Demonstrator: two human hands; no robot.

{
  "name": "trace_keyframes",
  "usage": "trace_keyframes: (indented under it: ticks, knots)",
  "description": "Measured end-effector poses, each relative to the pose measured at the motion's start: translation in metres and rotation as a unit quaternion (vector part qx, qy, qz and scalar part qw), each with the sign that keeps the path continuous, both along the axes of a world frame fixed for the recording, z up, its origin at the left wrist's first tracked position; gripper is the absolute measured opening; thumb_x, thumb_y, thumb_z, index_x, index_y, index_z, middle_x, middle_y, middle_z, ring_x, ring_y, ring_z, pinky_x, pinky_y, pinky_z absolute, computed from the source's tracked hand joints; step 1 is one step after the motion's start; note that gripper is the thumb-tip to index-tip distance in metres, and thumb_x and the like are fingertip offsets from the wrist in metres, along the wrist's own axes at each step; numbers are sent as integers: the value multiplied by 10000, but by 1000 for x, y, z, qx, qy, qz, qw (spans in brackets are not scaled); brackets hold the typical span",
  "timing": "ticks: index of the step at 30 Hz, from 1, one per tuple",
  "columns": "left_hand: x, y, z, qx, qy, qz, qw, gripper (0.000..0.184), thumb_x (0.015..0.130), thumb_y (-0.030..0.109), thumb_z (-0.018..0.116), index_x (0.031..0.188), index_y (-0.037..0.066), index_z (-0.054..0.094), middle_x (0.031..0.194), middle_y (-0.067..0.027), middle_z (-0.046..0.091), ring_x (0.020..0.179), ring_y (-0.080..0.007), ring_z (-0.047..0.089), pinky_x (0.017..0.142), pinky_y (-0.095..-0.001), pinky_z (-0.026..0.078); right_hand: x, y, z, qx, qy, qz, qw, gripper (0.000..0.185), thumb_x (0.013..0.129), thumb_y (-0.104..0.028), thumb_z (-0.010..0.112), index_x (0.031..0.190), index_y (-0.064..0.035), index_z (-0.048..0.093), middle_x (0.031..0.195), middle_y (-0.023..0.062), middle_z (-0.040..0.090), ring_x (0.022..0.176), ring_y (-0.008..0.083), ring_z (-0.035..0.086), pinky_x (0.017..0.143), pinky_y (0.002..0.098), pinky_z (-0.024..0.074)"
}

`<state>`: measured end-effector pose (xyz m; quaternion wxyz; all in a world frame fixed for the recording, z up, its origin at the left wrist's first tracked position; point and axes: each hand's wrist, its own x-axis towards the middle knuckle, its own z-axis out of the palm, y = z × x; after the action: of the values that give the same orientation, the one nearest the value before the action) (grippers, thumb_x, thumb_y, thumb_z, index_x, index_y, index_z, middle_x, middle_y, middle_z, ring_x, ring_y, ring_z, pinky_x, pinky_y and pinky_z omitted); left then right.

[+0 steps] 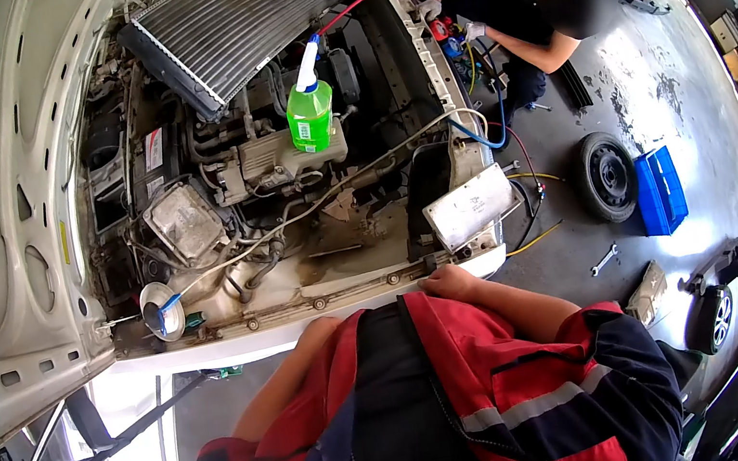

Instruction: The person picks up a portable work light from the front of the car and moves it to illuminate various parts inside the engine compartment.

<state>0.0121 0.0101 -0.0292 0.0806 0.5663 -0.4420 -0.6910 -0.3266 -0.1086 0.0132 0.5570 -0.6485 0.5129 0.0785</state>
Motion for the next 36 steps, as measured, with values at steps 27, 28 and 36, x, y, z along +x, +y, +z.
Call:
trace_keyframes:
  ticks: [27,28,36]
  knots:
    - [-10,-9,47,56,51,111,991,180,865,113,580,926,-23,682,883,-78,674,763,-138,618,707,-267,494,92,-274,160,-78,-379,-297,873,384,877,-187,507,1235,-51,494,621,31,501,468,135,444,418,301,357]
    - [-12,-9,54,57,52,118,990,181,864,113,580,927,-23,681,884,-78,674,763,-140,619,707,-267,495,102,-279,169,-99,-360,-312,874,497,863,-188,508,1337,-49,451,651,32,529,489,136,461,435,300,376]
    - [-32,-15,84,46,65,158,984,185,855,113,581,933,-23,681,889,-83,677,765,-154,628,710,-273,500,99,-266,149,-99,-304,-249,914,284,860,-245,513,1040,-56,625,667,47,571,542,143,509,489,316,412]
